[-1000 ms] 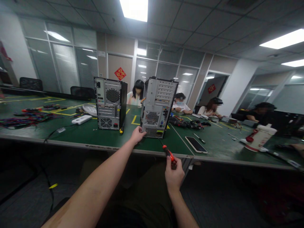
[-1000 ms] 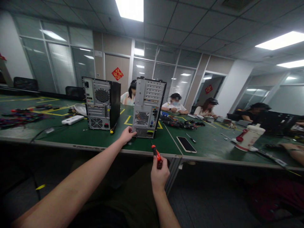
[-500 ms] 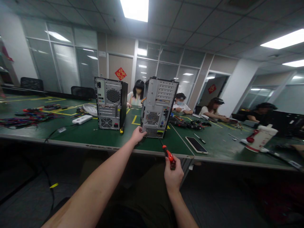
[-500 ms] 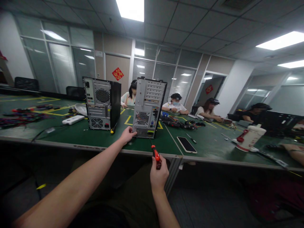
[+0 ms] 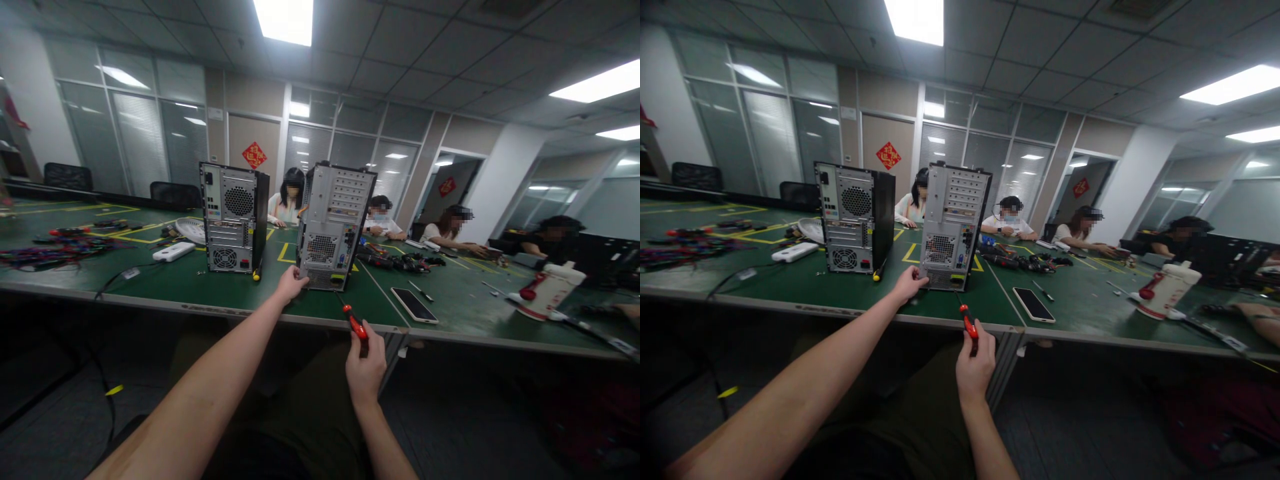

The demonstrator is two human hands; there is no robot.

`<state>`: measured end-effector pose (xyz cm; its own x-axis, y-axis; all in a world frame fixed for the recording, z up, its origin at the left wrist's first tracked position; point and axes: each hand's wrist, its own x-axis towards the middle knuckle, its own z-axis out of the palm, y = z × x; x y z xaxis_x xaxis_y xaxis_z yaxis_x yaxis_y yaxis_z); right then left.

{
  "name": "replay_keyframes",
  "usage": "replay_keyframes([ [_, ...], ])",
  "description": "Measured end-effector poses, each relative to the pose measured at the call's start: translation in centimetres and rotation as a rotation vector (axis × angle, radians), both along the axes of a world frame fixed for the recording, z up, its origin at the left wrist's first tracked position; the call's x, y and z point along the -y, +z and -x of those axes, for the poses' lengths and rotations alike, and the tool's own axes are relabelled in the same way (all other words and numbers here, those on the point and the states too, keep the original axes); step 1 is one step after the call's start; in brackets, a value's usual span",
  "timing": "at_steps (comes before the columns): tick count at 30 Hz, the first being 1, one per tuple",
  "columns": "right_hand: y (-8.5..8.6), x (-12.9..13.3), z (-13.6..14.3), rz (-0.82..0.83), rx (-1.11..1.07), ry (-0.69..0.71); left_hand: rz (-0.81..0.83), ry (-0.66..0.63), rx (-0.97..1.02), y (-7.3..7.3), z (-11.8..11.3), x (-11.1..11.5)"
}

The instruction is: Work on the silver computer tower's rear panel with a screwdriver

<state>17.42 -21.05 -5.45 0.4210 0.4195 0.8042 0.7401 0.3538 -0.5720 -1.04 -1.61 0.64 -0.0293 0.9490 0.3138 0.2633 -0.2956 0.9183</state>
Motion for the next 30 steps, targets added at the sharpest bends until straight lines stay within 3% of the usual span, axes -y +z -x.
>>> replay_keyframes([
  [7,-0.28,0.07,0.15,0.142,-0.192,0.014,-0.053,0.032,-0.011,0.38,-0.22,0.41],
  [14,-0.02,-0.03,-0.14,-0.032,0.074,-0.031,-0.041,0.012,-0.007,0.2,-0.15,0.2],
  [30,0.11,0.04,-0.19,-0.067,0.052,-0.042,-0.025,0.016,-0.003,0.22,-0.13,0.2],
])
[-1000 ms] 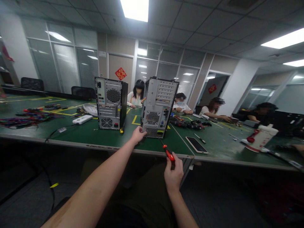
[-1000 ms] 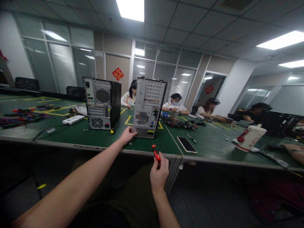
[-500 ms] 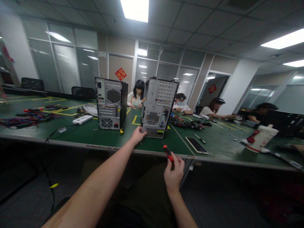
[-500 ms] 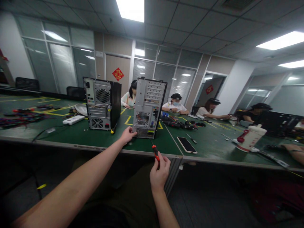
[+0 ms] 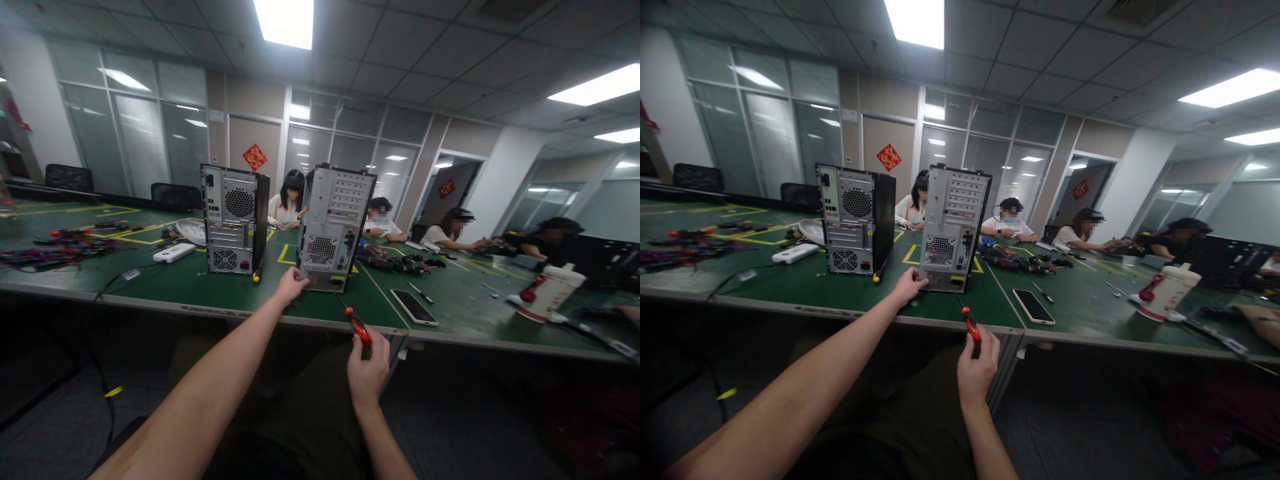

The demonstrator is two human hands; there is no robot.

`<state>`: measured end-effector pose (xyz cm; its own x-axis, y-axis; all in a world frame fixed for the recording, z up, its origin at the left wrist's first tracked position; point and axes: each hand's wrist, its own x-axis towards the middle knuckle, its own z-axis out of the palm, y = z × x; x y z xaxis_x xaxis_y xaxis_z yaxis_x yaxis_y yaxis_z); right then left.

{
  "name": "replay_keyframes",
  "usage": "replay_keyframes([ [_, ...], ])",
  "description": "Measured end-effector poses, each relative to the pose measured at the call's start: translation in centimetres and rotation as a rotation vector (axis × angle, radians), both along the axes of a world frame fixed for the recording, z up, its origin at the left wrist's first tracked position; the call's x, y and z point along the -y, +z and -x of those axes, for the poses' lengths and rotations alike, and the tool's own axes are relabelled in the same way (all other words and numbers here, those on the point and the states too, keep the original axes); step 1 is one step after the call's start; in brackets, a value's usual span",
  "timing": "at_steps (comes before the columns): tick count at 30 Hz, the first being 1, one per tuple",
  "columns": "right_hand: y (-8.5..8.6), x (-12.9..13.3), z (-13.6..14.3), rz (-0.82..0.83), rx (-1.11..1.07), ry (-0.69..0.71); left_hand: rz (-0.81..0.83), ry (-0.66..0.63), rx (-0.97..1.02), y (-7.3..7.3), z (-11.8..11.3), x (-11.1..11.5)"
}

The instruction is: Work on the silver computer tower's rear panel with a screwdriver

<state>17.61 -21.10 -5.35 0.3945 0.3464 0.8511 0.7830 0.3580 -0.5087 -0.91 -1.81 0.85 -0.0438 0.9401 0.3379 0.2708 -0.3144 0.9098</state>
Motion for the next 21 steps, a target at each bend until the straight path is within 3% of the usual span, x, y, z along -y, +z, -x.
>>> replay_keyframes([
  [7,0.3,0.0,0.2,-0.015,-0.018,0.018,-0.01,0.017,0.008,0.2,-0.2,0.1],
  [13,-0.6,-0.5,-0.3,0.025,-0.238,0.069,-0.004,-0.009,-0.014,-0.2,0.0,-0.2],
  [21,0.4,0.1,0.0,-0.052,0.015,0.031,0.002,-0.021,-0.008,-0.2,0.1,-0.1],
])
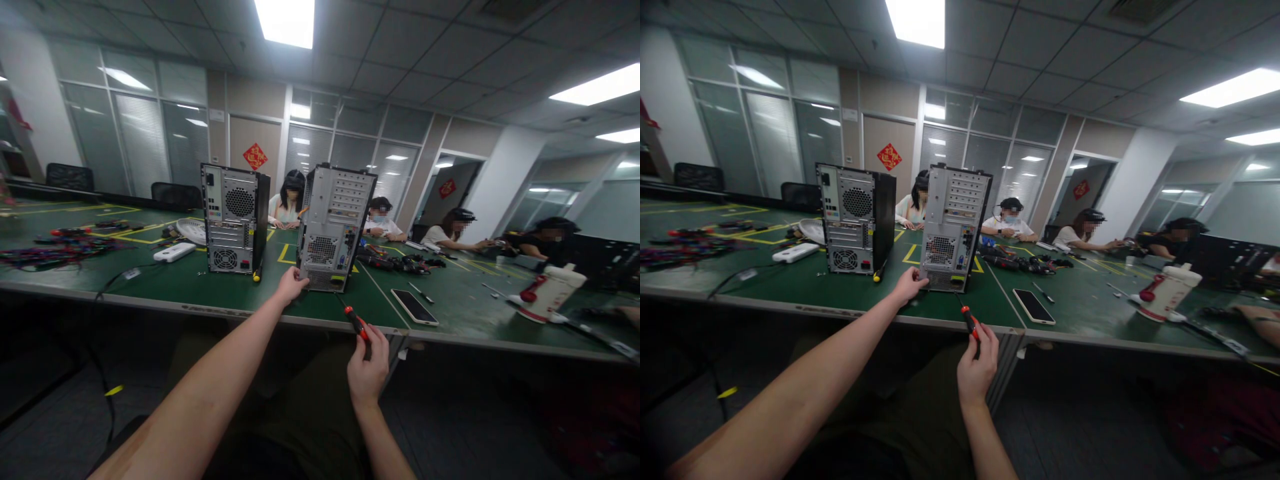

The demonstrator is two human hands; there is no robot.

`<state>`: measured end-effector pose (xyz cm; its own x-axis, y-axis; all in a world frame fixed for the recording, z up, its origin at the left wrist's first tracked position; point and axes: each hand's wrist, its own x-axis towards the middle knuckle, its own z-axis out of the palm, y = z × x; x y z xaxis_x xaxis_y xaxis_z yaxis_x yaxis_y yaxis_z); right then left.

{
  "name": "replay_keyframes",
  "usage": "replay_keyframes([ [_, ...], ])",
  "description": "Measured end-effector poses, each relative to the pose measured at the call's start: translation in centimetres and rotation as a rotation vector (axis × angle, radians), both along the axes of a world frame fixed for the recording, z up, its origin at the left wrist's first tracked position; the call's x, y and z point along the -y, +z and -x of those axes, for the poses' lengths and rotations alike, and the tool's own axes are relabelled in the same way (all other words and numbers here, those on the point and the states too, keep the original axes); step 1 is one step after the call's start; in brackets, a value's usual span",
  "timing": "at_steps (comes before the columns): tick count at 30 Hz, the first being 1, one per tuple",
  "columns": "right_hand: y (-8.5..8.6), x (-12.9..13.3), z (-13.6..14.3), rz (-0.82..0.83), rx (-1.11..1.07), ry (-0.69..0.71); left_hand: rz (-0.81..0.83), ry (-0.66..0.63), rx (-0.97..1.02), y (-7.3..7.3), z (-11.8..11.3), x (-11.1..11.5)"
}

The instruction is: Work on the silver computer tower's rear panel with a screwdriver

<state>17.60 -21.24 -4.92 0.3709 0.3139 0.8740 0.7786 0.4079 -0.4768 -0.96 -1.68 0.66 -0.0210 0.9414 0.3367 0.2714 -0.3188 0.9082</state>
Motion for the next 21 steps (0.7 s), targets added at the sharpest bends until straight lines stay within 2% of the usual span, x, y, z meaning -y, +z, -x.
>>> replay_keyframes([
  [10,-0.43,0.02,0.12,0.077,-0.095,-0.011,-0.001,0.011,0.004,0.09,-0.03,0.04],
  [16,-0.28,-0.16,0.14,-0.006,0.013,0.017,-0.054,0.03,0.007,-0.25,-0.2,-0.43],
  [21,-0.42,-0.12,0.12,0.012,-0.035,0.006,-0.039,0.021,0.014,-0.24,-0.16,-0.38],
])
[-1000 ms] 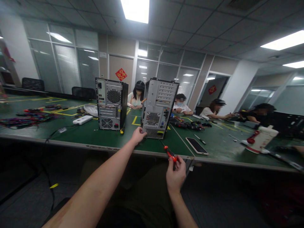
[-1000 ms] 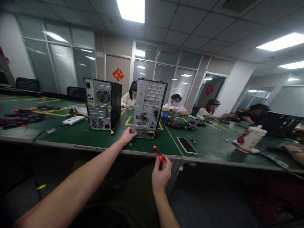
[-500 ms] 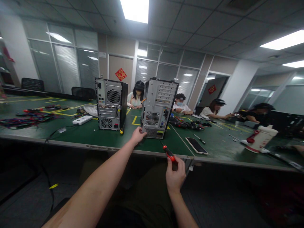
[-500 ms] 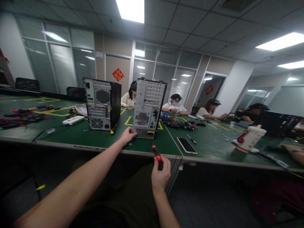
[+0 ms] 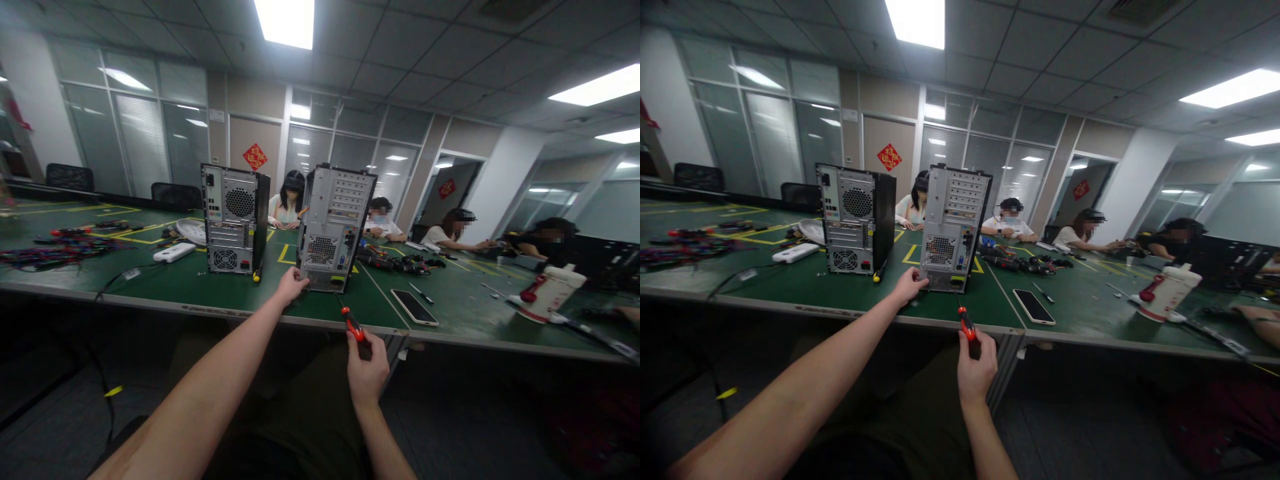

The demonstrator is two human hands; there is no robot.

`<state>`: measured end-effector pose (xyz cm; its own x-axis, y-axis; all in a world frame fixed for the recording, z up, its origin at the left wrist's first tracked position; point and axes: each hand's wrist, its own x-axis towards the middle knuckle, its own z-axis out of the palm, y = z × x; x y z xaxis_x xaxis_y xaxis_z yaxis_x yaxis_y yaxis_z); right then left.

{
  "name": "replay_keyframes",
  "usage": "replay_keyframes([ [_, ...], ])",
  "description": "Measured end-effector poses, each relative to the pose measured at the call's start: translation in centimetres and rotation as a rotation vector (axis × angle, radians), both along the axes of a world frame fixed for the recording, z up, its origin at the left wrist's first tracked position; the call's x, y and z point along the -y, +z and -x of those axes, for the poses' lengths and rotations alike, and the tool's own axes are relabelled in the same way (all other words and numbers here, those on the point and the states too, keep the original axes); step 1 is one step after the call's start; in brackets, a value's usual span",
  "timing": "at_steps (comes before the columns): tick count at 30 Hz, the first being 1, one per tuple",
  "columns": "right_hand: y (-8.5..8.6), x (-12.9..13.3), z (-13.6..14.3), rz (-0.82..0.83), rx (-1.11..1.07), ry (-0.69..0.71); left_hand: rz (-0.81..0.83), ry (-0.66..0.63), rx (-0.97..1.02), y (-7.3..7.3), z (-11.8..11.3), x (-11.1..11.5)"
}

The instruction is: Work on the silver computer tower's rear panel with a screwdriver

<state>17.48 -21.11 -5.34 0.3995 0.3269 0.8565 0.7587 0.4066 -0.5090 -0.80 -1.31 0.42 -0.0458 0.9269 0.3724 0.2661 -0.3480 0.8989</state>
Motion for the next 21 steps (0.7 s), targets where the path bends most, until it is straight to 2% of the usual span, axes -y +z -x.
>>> replay_keyframes([
  [3,-0.11,0.0,-0.04,0.029,-0.033,0.012,-0.003,-0.001,-0.003,0.04,0.04,0.06],
  [11,0.15,-0.14,0.08,-0.021,0.045,0.023,0.027,-0.008,0.004,0.36,0.06,0.46],
  [18,-0.4,-0.06,0.04,0.135,-0.149,0.023,0.015,-0.01,0.001,0.26,0.06,0.35],
  [21,-0.32,-0.06,0.02,0.107,-0.117,0.031,0.012,-0.006,0.0,0.15,0.06,0.18],
])
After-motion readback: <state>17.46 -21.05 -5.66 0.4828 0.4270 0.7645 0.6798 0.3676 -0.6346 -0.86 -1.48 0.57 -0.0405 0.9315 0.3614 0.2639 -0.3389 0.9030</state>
